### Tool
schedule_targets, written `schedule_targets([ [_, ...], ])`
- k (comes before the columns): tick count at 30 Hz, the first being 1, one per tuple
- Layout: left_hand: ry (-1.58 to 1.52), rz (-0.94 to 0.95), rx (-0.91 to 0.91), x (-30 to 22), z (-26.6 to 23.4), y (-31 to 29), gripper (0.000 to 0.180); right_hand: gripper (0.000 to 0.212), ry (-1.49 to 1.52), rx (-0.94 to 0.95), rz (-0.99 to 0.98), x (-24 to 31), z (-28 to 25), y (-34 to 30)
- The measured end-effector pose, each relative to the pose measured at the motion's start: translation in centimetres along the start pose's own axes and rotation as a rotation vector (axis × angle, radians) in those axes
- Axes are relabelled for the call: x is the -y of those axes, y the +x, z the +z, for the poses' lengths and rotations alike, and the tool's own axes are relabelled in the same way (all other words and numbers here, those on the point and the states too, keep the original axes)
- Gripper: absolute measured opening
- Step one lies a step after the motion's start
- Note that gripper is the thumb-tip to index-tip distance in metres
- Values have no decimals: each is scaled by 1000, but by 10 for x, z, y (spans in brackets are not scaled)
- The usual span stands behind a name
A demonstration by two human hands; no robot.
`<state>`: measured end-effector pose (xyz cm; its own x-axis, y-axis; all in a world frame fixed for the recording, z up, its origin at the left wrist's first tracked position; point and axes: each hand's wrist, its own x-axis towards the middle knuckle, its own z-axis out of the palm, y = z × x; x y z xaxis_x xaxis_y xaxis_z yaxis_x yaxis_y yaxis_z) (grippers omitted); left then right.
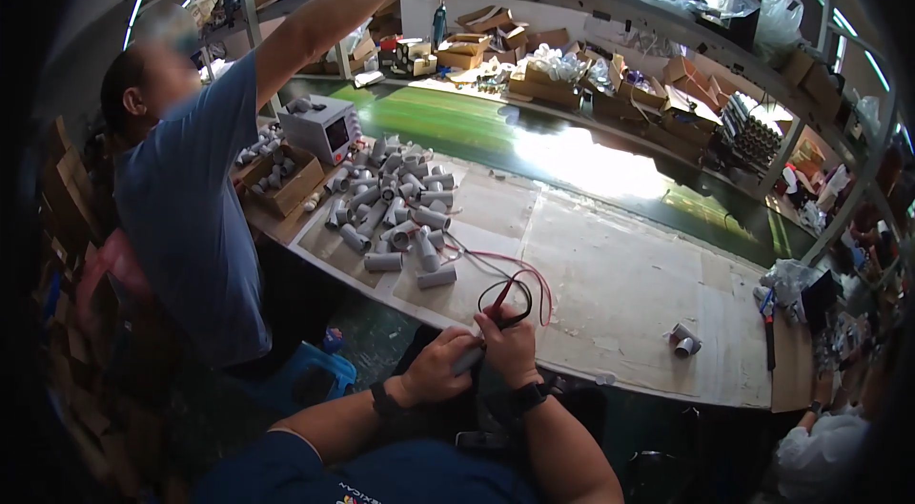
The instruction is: The person tests a plastic component with a multimeter probe, sets it aside, and picks up a T-shaped plastic part. They inspect the T-shaped part, insert a small wire into a hole, and press it into place before setting it down.
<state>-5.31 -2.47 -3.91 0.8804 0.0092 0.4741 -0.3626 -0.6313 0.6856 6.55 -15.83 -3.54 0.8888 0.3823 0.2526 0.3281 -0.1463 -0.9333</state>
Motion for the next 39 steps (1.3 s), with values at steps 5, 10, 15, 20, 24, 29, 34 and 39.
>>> schedule_targets([
  [5, -42, -24, -20, -16, -22, 15, 53, 13, 456, 42, 213, 17, -19, 8],
  [10, 109, 51, -209, -3, -69, 42, 54, 11, 405, -28, 252, 10, -61, 17],
  [15, 345, 49, -372, 62, -126, 96, 53, 11, 227, -124, 280, -4, -108, 4],
  [20, 538, -96, -420, 149, -153, 123, 46, 11, 284, -92, 267, -7, -113, -2],
  [24, 561, -250, -361, 155, -144, 141, 41, 12, 243, -63, 224, -11, -113, 2],
  [29, 673, -224, -339, 146, -150, 138, 42, 11, 285, -58, 239, -14, -110, 7],
  [34, 609, 135, -253, 66, -97, 104, 44, 11, 271, -80, 254, -12, -116, 1],
  [39, 667, 202, -87, 76, -67, 76, 44, 11, 245, -70, 226, -13, -112, -1],
])
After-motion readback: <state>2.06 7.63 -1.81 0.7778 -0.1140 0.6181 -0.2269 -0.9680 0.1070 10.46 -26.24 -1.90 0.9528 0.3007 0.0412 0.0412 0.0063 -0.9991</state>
